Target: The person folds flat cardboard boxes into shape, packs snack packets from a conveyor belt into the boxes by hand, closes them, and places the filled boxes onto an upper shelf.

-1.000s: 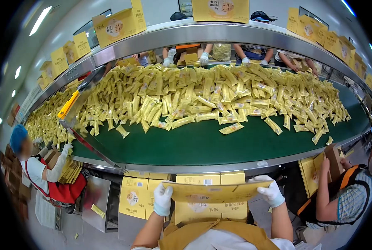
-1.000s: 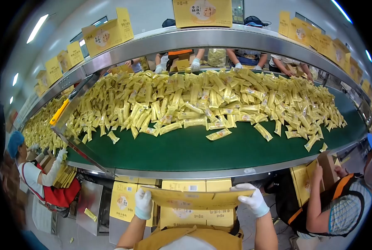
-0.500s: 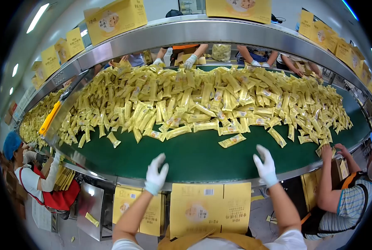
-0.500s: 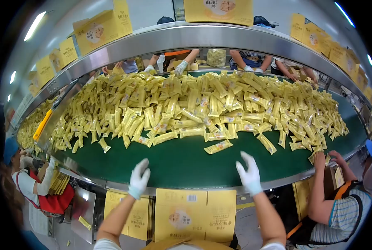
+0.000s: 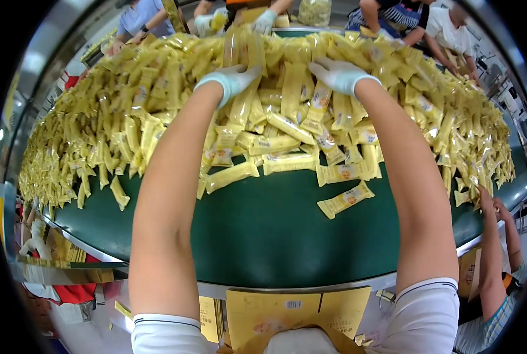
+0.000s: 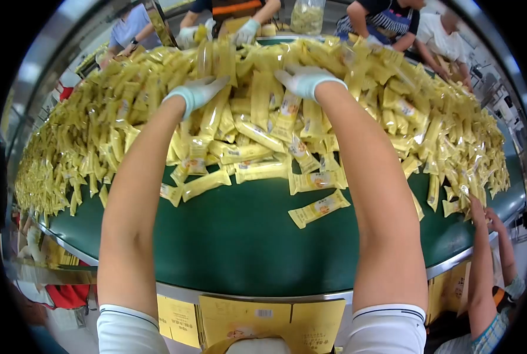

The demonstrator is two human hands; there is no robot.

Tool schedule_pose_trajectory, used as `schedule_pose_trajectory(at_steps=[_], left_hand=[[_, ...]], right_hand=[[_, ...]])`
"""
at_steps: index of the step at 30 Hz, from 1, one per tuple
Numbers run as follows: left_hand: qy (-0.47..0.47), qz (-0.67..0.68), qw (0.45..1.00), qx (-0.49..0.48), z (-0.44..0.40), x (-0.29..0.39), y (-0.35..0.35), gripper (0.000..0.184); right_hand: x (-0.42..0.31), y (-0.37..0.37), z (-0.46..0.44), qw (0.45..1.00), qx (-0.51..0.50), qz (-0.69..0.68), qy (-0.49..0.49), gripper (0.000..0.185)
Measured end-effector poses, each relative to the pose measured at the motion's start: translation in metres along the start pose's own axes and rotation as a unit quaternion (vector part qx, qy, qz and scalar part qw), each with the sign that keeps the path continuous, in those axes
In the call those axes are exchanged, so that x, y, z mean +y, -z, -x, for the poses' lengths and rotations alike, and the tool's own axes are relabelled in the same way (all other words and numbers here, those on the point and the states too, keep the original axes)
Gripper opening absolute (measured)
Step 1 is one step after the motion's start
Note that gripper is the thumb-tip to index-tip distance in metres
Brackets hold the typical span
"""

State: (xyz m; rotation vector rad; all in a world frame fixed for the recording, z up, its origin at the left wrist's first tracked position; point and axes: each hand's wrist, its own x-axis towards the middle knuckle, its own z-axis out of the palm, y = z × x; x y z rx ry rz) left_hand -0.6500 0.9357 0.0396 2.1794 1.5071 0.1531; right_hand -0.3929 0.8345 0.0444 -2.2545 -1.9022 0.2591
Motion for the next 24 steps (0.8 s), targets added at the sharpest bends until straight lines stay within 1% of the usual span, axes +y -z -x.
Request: schedule_pose_trajectory(at_steps=[1,4,5,8,9,12,13,14,16,18,19,20,22,23,24], left_hand=[[-0.012,-0.107,0.994,0.002,-0.006,0.001,-0.012,0.084],[-0.012,-0.014,1.0,0.021,-0.032,-0.01,-0.04,0.085],[-0.026,0.04,0.999,0.024,-0.039,-0.014,-0.043,0.085],[-0.039,0.05,0.998,-0.022,-0.045,-0.018,-0.04,0.087],[-0.056,0.04,0.997,-0.035,-0.04,-0.018,-0.039,0.09],[-0.064,-0.052,0.995,-0.052,-0.008,-0.013,-0.033,0.094],[-0.089,-0.043,0.993,-0.066,-0.008,-0.022,-0.037,0.096],[-0.098,-0.067,0.99,-0.076,0.0,-0.021,-0.037,0.096],[-0.127,-0.067,0.988,-0.064,0.012,-0.033,-0.046,0.088],[-0.14,-0.068,0.985,-0.072,0.034,-0.038,-0.052,0.077],[-0.121,-0.089,0.985,-0.085,0.041,-0.041,-0.057,0.071],[-0.118,-0.087,0.987,-0.067,0.06,-0.041,-0.062,0.071],[-0.148,-0.084,0.984,-0.043,0.082,-0.043,-0.075,0.071],[-0.159,-0.091,0.982,-0.047,0.092,-0.043,-0.08,0.07],[-0.171,-0.098,0.979,-0.051,0.101,-0.041,-0.083,0.069]], right_hand=[[0.001,-0.011,-0.007,0.998,0.008,0.029,-0.048,0.076],[0.002,-0.023,-0.024,0.996,0.058,0.035,-0.05,0.077],[0.004,-0.023,-0.029,0.997,0.042,0.039,-0.048,0.075],[0.002,-0.034,-0.033,0.993,0.072,0.074,-0.051,0.075],[0.003,-0.037,-0.032,0.992,0.079,0.086,-0.04,0.075],[-0.005,-0.031,-0.01,0.995,0.034,0.09,-0.029,0.072],[-0.011,-0.02,0.0,0.996,-0.072,0.048,-0.014,0.073],[-0.008,-0.035,0.003,0.993,-0.047,0.111,0.002,0.076],[-0.016,-0.045,0.025,0.987,-0.028,0.158,0.007,0.079],[-0.021,-0.051,0.045,0.992,-0.011,0.123,0.003,0.078],[-0.026,-0.053,0.056,0.99,-0.006,0.139,-0.007,0.076],[-0.031,-0.05,0.066,0.989,-0.031,0.146,-0.017,0.077],[-0.032,-0.058,0.085,0.994,-0.007,0.104,-0.018,0.077],[-0.031,-0.061,0.091,0.994,-0.014,0.105,-0.026,0.078],[-0.032,-0.063,0.102,0.997,-0.01,0.067,-0.03,0.078]])
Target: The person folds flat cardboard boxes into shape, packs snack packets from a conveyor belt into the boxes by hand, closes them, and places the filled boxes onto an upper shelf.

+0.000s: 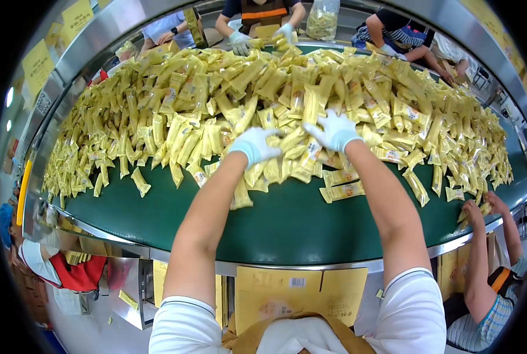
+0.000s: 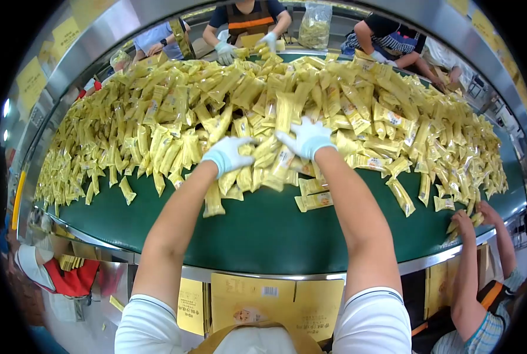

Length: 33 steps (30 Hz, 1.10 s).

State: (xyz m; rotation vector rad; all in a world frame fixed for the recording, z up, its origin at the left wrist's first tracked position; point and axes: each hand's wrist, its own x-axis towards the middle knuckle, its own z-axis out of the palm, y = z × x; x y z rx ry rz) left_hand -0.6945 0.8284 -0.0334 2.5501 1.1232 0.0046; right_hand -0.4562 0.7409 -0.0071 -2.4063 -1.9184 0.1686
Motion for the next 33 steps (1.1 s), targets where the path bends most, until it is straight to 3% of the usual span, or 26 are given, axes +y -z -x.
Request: schedule_pose_trajectory(at_steps=[4,5,6,8,11,18,21,24,26,28,30,32,33], left_hand=[[-0.006,-0.069,0.996,-0.051,0.035,0.035,-0.005,0.073],[0.001,-0.067,0.997,-0.042,0.045,0.044,-0.011,0.073],[0.01,-0.064,0.997,-0.032,0.053,0.049,-0.019,0.073],[-0.013,-0.064,0.998,-0.001,0.066,0.049,-0.033,0.072],[-0.05,-0.053,0.997,0.037,0.088,0.049,-0.041,0.071],[-0.078,-0.042,0.995,0.039,0.131,0.051,-0.043,0.078],[-0.069,-0.016,0.996,0.05,0.153,0.047,-0.041,0.078],[-0.104,0.026,0.989,0.098,0.192,0.043,-0.043,0.075],[-0.127,0.061,0.982,0.126,0.235,0.051,-0.04,0.073],[-0.16,0.078,0.97,0.166,0.276,0.064,-0.043,0.065],[-0.212,0.116,0.961,0.136,0.293,0.079,-0.062,0.056],[-0.212,0.11,0.963,0.125,0.291,0.104,-0.077,0.048],[-0.2,0.056,0.972,0.113,0.286,0.119,-0.082,0.048]], right_hand=[[-0.008,-0.023,0.051,0.999,-0.009,0.018,0.032,0.077],[-0.01,-0.025,0.065,0.999,-0.025,-0.011,0.031,0.076],[-0.014,-0.033,0.078,0.998,0.036,0.004,0.048,0.076],[-0.021,-0.027,0.102,0.998,-0.016,0.042,0.039,0.077],[-0.022,-0.041,0.115,0.998,0.014,0.045,0.041,0.076],[-0.01,-0.047,0.152,0.998,-0.011,-0.031,0.057,0.074],[0.009,-0.049,0.165,0.997,0.037,-0.039,0.06,0.073],[0.055,-0.043,0.194,0.984,0.037,-0.168,0.052,0.067],[0.073,-0.04,0.235,0.929,0.145,-0.334,0.066,0.053],[0.083,-0.039,0.277,0.893,0.181,-0.412,0.018,0.04],[0.078,-0.058,0.306,0.879,0.216,-0.424,0.028,0.024],[0.043,-0.054,0.335,0.878,0.025,-0.478,0.026,0.018],[0.022,-0.063,0.34,0.895,-0.02,-0.443,0.05,0.021]])
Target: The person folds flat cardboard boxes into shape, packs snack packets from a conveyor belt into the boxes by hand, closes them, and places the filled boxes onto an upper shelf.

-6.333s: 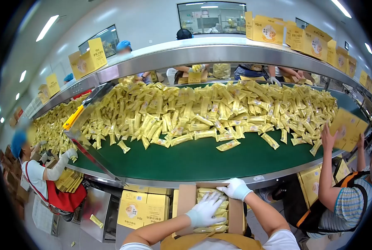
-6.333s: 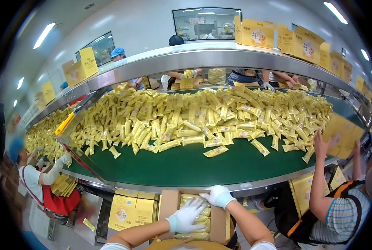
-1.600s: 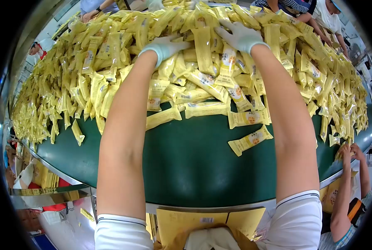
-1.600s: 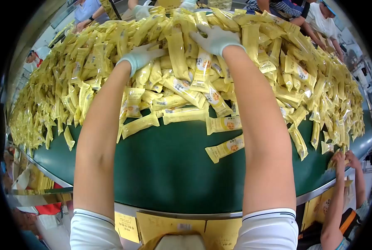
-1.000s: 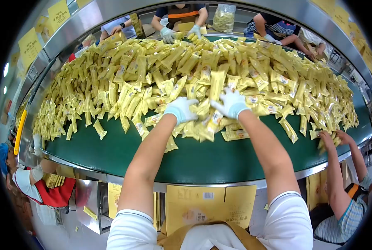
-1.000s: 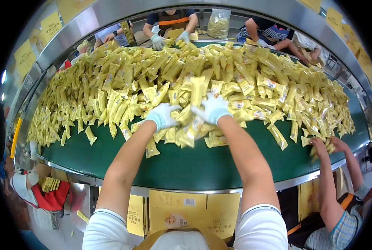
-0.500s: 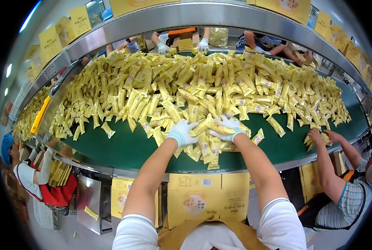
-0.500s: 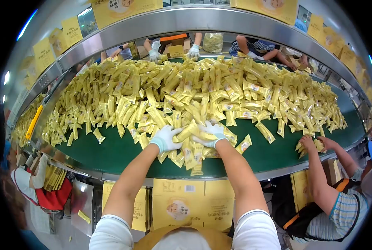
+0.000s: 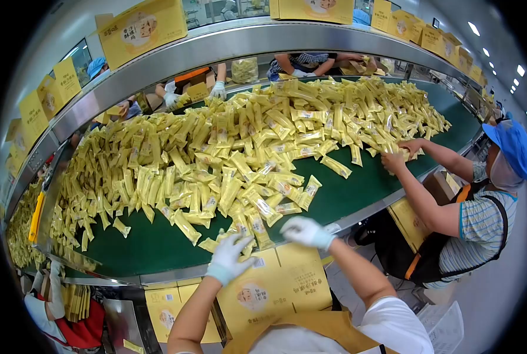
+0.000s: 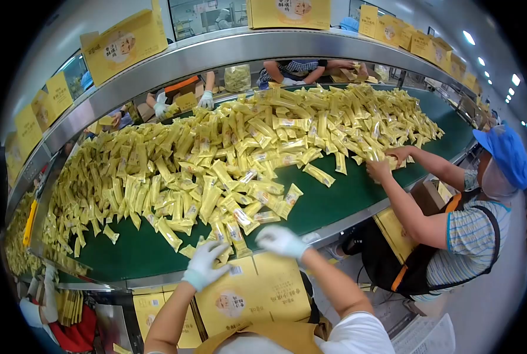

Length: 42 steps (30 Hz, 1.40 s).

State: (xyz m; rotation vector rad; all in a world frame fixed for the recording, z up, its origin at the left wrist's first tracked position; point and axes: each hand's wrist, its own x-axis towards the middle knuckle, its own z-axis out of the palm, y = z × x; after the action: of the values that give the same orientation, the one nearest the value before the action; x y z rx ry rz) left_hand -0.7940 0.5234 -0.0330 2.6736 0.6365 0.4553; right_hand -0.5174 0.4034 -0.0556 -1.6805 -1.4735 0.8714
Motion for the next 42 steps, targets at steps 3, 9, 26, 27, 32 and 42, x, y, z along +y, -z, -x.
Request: schedule_pose_trajectory(at_steps=[3,9,26,27,32,42], left_hand=[[0.042,-0.05,0.997,-0.029,-0.027,-0.003,-0.016,0.046],[0.005,-0.018,0.998,0.064,-0.032,-0.055,-0.041,0.044],[0.406,0.273,0.852,0.185,0.161,0.003,-0.084,0.082],[0.385,0.246,0.867,0.198,0.167,0.003,-0.085,0.079],[0.269,0.501,0.734,0.372,0.161,0.038,-0.044,0.063],[-0.229,0.504,0.824,-0.124,0.131,0.104,0.035,0.072]], right_hand=[[-0.028,-0.046,-0.009,0.973,-0.065,0.221,0.003,0.036],[-0.009,-0.065,-0.029,0.972,0.053,0.226,0.043,0.048],[0.02,-0.081,0.106,0.941,0.211,-0.109,-0.243,0.071],[0.02,-0.083,0.109,0.941,0.22,-0.136,-0.217,0.069],[-0.01,-0.062,0.128,0.93,0.303,-0.192,-0.078,0.047],[-0.036,0.003,0.139,0.893,0.381,-0.234,-0.052,0.065]])
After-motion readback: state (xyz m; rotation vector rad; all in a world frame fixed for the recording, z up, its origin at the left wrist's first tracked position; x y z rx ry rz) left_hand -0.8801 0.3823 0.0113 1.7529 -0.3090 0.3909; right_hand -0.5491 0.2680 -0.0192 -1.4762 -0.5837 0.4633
